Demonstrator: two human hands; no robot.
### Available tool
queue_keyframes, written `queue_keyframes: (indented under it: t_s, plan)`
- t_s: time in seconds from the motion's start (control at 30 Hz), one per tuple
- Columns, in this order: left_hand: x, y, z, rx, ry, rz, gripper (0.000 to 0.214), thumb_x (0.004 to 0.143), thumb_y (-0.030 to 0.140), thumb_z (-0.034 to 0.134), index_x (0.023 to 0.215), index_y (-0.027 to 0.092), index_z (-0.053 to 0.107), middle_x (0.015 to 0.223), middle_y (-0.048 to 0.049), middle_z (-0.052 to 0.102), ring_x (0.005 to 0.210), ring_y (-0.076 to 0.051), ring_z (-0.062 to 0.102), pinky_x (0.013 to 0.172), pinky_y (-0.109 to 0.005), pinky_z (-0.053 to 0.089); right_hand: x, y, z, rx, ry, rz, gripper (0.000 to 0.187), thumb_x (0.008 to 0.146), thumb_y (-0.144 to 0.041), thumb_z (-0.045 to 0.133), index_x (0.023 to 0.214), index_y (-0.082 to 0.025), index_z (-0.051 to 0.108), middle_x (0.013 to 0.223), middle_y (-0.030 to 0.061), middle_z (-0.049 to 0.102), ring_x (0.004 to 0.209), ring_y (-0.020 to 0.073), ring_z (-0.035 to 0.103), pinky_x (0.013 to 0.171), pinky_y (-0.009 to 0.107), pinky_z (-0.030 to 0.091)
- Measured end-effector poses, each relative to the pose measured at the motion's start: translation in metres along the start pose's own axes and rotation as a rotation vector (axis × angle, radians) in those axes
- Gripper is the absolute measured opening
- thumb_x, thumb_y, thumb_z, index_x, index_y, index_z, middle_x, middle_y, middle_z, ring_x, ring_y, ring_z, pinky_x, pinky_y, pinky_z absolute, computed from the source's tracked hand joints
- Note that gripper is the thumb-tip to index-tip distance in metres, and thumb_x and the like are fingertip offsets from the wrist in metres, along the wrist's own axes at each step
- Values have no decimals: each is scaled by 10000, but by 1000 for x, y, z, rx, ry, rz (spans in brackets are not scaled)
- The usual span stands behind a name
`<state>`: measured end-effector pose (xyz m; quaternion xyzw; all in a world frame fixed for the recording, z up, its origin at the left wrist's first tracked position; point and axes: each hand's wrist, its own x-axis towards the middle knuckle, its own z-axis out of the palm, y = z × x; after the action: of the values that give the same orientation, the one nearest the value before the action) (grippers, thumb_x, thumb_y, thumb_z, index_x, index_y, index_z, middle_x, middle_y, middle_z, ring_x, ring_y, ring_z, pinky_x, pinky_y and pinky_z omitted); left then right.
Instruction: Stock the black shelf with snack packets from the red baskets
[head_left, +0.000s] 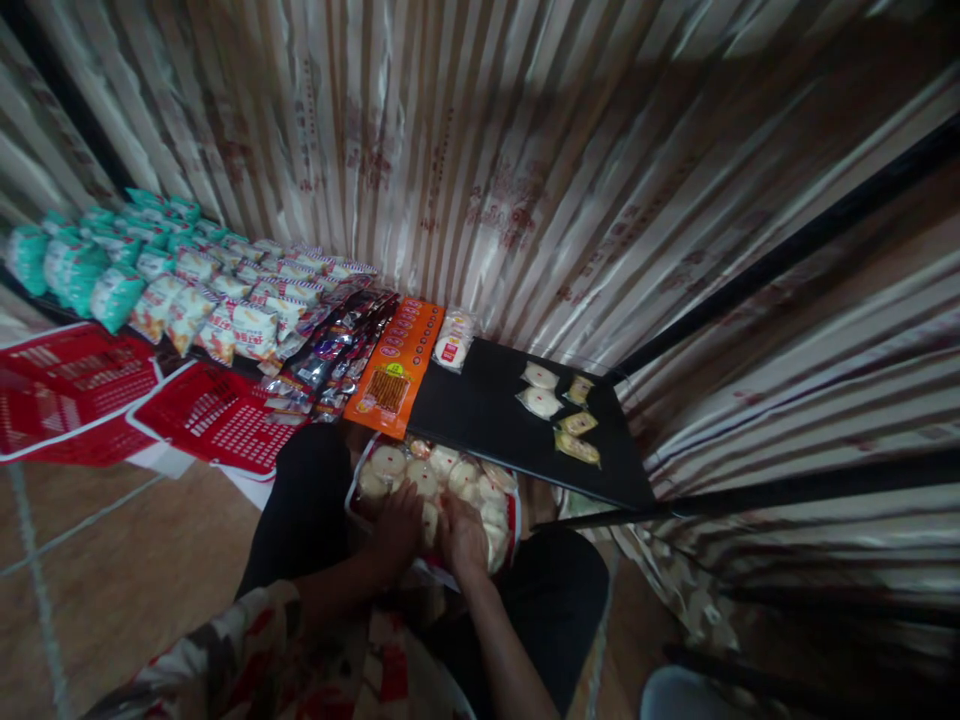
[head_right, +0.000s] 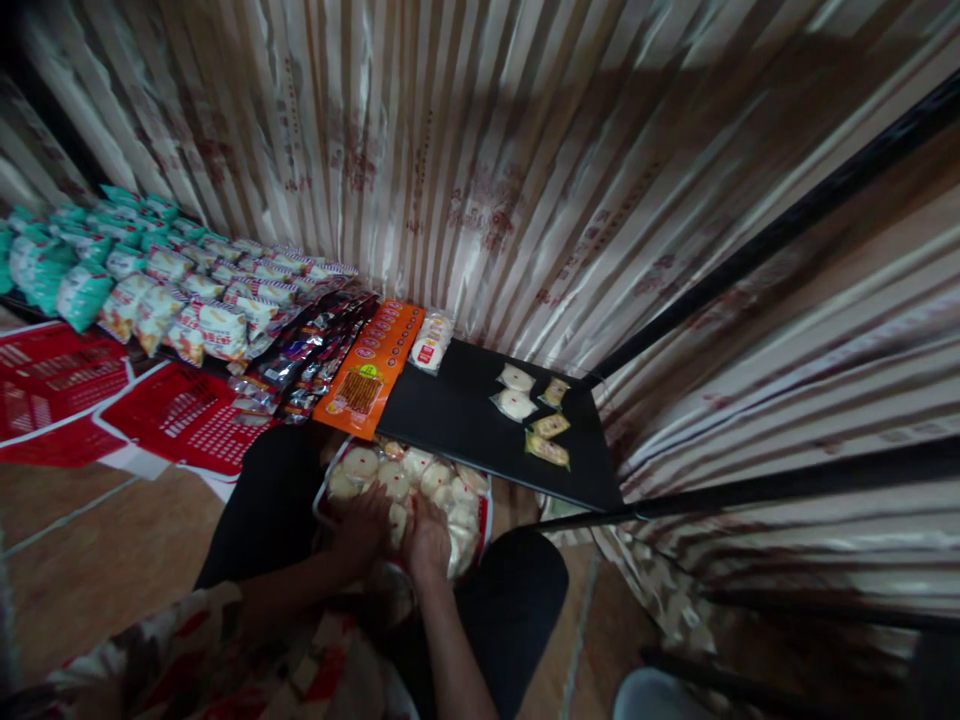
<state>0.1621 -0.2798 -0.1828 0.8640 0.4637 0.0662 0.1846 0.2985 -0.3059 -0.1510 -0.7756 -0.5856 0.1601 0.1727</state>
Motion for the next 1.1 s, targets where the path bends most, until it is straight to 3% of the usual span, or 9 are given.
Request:
queue_keyframes:
  t_s: [0.2, 0.3, 0.4, 0.67, 0.9, 1.0, 1.1]
  plan:
    - [0, -3, 8, 71, 3, 26, 446, 848, 71, 379, 1288, 79, 453, 1416, -177, 376, 1357, -273, 255, 1089, -476, 279, -3, -7, -11, -157, -208, -49, 450, 774, -181, 528, 1221, -152, 563, 1177, 89, 628, 1115, 259, 517, 969, 318, 359]
    - [1, -3, 8, 56, -4, 22, 449, 837, 66, 407, 1283, 67, 461, 1416, -184, 372, 1355, -273, 260, 1098, -457, 269, 0, -8, -11, -148, -249, -65, 464, 764, -159, 542, 1227, -164, 554, 1203, 82, 616, 1128, 244, 512, 997, 312, 327]
    - [1, -5, 10, 34, 15, 8, 451, 825, 60, 426, 1274, 60, 466, 1416, -192, 371, 1353, -277, 267, 1101, -452, 261, 3, -4, -7, -93, -230, -60, 467, 758, -156, 544, 1225, -166, 554, 1221, 86, 603, 1141, 235, 508, 997, 309, 330]
    - [0, -16, 27, -1, 78, 42, 455, 806, 54, 414, 1258, 75, 453, 1410, -187, 387, 1347, -269, 286, 1059, -449, 331, 11, 0, -2, 215, -174, 117, 463, 761, -220, 527, 1220, -165, 556, 1123, 78, 656, 999, 198, 607, 876, 282, 432]
    - [-2, -16, 26, -77, 124, 35, 430, 816, 122, 450, 1245, 95, 467, 1396, -189, 406, 1343, -280, 297, 1061, -493, 315, 15, 2, 3, 371, -94, 74, 348, 805, -272, 451, 1078, -174, 642, 1030, 72, 686, 919, 186, 631, 828, 284, 454]
    - [-3, -15, 24, -116, 145, 1, 433, 813, 116, 454, 1244, 91, 477, 1385, -195, 414, 1337, -288, 305, 1056, -496, 327, 19, 2, 7, 471, -54, 28, 329, 770, -266, 459, 1000, -170, 674, 982, 76, 684, 894, 186, 622, 824, 289, 460]
    - [-5, -12, 22, -169, 177, -21, 451, 799, 74, 436, 1246, 113, 482, 1355, -168, 457, 1314, -272, 350, 1060, -487, 331, 23, 3, 11, 567, -23, 79, 314, 703, -251, 495, 933, -171, 693, 900, 68, 678, 805, 183, 616, 774, 295, 477]
